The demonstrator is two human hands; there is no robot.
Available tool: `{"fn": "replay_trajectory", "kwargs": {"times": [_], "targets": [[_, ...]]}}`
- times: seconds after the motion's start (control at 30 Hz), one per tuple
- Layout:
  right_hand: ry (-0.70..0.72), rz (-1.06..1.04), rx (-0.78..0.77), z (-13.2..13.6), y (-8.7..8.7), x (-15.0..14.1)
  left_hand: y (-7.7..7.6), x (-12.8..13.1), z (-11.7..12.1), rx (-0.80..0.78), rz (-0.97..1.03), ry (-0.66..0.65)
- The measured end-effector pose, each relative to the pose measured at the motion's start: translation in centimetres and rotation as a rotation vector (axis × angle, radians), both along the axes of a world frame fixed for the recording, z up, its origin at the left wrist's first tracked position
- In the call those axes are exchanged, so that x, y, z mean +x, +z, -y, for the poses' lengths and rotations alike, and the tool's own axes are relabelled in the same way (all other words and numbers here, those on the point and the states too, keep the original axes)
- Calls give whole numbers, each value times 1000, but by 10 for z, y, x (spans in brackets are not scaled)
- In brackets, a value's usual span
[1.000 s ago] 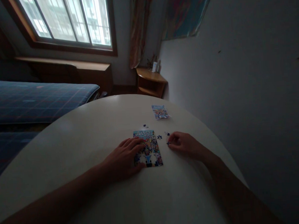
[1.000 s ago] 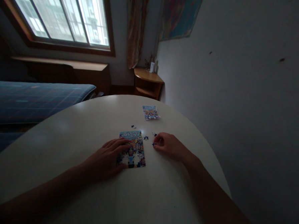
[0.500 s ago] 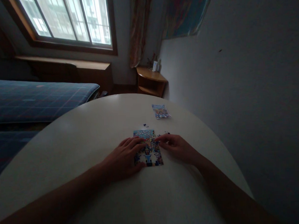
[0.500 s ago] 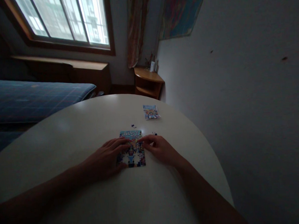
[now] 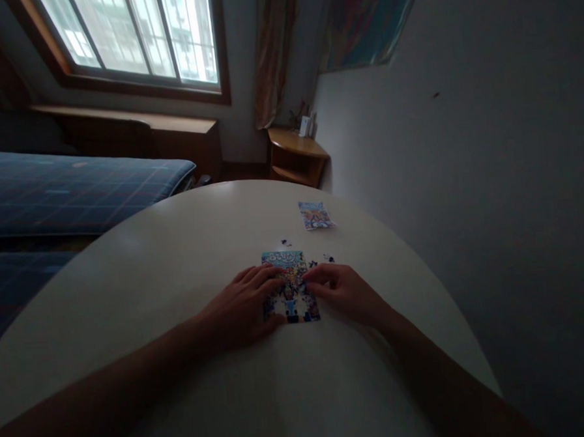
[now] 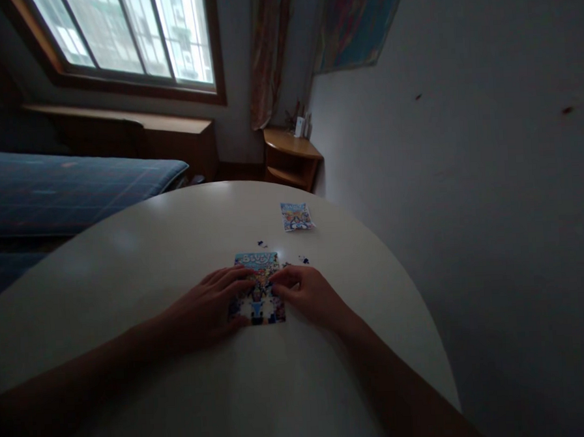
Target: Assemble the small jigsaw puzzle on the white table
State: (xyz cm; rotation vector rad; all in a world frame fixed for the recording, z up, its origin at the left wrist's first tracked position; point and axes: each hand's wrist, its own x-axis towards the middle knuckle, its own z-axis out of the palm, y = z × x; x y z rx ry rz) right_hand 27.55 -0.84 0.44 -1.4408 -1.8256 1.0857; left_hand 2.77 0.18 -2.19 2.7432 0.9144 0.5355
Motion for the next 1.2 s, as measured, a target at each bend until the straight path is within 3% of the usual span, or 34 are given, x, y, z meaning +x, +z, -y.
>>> {"fn": "replay_trajectory", "kwargs": {"times": [0.37,0.7,0.97,1.2], "targets": [[-50,82,-16,6,1,-7,-1,0,0,5,-6,8],[80,59,50,10,3,-7,-1,0,-1,-19,11,3],[61,65,34,7,2,-5,-2,-1,-1,-21,11,7],[70,140,112,8,7,-5,-2,-1,0,-9,12,6]]}}
